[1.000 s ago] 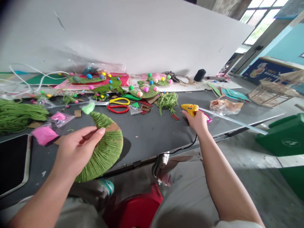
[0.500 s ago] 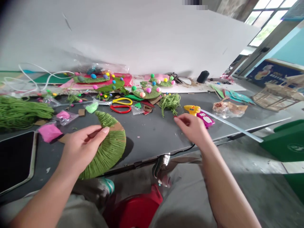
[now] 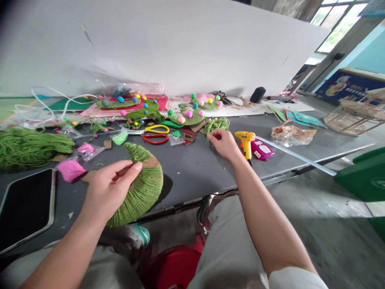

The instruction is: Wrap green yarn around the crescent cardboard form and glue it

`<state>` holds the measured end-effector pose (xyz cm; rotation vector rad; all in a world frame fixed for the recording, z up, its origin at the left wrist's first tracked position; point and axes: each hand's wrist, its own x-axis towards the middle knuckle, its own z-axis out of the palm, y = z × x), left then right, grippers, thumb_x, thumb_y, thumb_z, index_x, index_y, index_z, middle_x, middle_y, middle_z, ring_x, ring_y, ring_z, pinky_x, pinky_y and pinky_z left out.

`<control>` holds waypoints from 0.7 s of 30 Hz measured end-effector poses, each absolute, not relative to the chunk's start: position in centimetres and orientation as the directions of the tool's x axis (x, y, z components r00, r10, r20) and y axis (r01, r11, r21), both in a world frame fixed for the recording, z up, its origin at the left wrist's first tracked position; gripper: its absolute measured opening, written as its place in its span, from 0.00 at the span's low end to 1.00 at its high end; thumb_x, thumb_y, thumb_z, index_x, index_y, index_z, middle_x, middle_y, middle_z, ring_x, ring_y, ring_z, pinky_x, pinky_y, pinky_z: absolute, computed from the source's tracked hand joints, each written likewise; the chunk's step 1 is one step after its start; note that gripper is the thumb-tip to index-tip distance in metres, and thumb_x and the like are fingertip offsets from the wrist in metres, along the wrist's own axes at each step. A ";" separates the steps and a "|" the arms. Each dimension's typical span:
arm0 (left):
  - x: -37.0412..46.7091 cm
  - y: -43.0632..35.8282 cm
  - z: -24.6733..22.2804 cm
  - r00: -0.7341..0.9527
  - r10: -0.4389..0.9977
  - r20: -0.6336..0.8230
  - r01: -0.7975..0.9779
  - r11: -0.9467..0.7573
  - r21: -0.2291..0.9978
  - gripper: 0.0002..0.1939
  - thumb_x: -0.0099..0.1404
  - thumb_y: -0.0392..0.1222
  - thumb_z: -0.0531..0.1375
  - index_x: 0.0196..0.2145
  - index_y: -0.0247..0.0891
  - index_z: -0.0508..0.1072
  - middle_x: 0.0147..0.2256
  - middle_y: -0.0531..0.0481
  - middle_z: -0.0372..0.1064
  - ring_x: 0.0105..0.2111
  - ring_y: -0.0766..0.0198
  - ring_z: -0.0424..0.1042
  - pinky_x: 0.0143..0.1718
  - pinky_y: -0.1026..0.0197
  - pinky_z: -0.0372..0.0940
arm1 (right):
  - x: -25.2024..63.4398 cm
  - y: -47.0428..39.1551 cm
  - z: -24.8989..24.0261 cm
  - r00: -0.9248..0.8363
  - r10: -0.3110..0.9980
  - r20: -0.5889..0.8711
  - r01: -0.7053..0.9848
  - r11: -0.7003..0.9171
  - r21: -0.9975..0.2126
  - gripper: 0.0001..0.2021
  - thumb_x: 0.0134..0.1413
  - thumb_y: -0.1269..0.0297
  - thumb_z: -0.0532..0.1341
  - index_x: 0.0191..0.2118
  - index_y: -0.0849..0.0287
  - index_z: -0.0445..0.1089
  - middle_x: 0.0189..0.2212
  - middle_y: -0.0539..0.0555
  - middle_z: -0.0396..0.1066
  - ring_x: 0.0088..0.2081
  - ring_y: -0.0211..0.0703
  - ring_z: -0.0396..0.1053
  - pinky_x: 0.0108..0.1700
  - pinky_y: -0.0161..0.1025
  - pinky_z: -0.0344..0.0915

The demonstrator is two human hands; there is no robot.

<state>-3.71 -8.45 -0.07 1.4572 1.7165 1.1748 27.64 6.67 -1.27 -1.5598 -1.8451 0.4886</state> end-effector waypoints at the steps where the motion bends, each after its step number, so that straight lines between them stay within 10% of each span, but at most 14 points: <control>1: -3.8 -8.5 -0.1 -0.216 0.971 0.101 0.439 0.004 0.898 0.16 0.64 0.55 0.63 0.31 0.37 0.74 0.23 0.55 0.64 0.23 0.69 0.58 0.22 0.67 0.52 | 27.2 6.3 -0.9 -0.079 0.955 0.285 0.702 0.257 -0.664 0.11 0.57 0.56 0.61 0.35 0.60 0.73 0.32 0.54 0.73 0.34 0.42 0.68 0.37 0.39 0.64; 9: -4.1 -8.4 -0.4 -0.212 0.968 0.132 0.449 -0.024 0.893 0.17 0.64 0.55 0.61 0.31 0.37 0.74 0.22 0.55 0.60 0.21 0.69 0.56 0.21 0.66 0.50 | 22.5 3.2 1.6 -0.443 0.775 0.452 0.414 0.623 -0.663 0.07 0.62 0.60 0.62 0.34 0.57 0.70 0.48 0.58 0.70 0.47 0.46 0.69 0.44 0.42 0.65; 21: -4.4 -8.3 -0.5 -0.226 0.965 0.132 0.421 -0.026 0.907 0.15 0.64 0.53 0.62 0.31 0.38 0.75 0.22 0.55 0.59 0.22 0.68 0.56 0.22 0.66 0.51 | 17.4 0.2 1.8 -0.471 0.837 0.279 0.182 0.402 -0.898 0.10 0.58 0.57 0.67 0.35 0.59 0.75 0.31 0.51 0.75 0.34 0.40 0.70 0.39 0.38 0.66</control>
